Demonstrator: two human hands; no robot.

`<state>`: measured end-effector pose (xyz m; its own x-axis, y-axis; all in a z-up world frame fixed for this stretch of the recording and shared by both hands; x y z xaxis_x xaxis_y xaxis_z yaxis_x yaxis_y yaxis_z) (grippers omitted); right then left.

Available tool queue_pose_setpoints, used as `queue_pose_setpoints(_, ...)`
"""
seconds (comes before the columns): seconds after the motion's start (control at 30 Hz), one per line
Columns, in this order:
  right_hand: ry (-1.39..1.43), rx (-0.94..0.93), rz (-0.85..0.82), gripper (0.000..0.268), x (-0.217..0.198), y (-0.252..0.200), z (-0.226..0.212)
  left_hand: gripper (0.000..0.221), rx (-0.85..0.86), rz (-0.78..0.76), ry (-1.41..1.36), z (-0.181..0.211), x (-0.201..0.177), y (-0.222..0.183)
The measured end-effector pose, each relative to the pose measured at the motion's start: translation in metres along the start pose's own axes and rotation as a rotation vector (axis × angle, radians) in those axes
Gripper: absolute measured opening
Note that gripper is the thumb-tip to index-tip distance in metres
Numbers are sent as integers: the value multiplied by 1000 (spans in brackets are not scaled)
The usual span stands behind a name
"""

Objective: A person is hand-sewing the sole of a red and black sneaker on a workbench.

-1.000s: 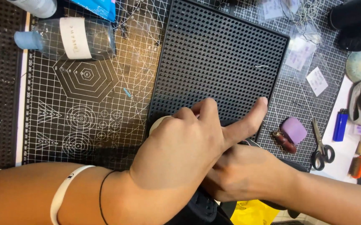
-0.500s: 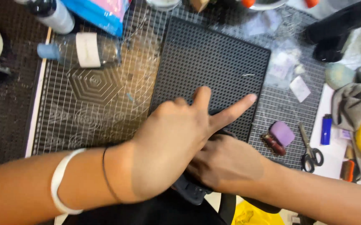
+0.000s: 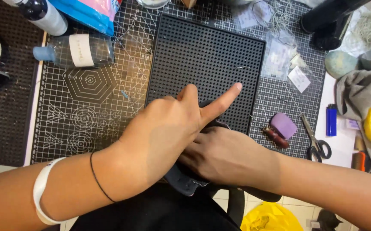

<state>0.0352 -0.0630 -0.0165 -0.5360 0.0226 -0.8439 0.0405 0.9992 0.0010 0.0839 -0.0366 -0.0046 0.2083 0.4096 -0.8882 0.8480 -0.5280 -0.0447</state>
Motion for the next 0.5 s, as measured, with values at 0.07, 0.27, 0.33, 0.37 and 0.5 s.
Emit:
queue_pose_setpoints(0.07, 56, 10, 40, 14, -10, -1, -5, 93, -7, 23, 28, 0, -1, -2)
queue_pose_setpoints(0.27, -46, 265, 127, 9, -4, -7, 4, 89, -21, 39, -12, -2, -1, -8)
queue_pose_setpoints(0.33, -48, 333, 143, 19, 1, -10, 9, 85, -52, 97, 42, -2, -5, -9)
queue_pose_setpoints(0.37, -61, 368, 154, 11, 4, -12, 12, 85, -59, 95, 41, -4, -7, -8)
queue_pose_setpoints(0.5, -50, 380, 170, 8, 14, -17, 15, 83, -83, 86, 55, -6, -7, -7)
Point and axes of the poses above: each hand's wrist, its own y-axis towards the middle knuckle, its own x-axis out of the palm, z = x × y, the point moved 8 cm from there along y, towards the middle knuckle, and after that the axes turned 15 degrees about y, right-handed, at the moved point
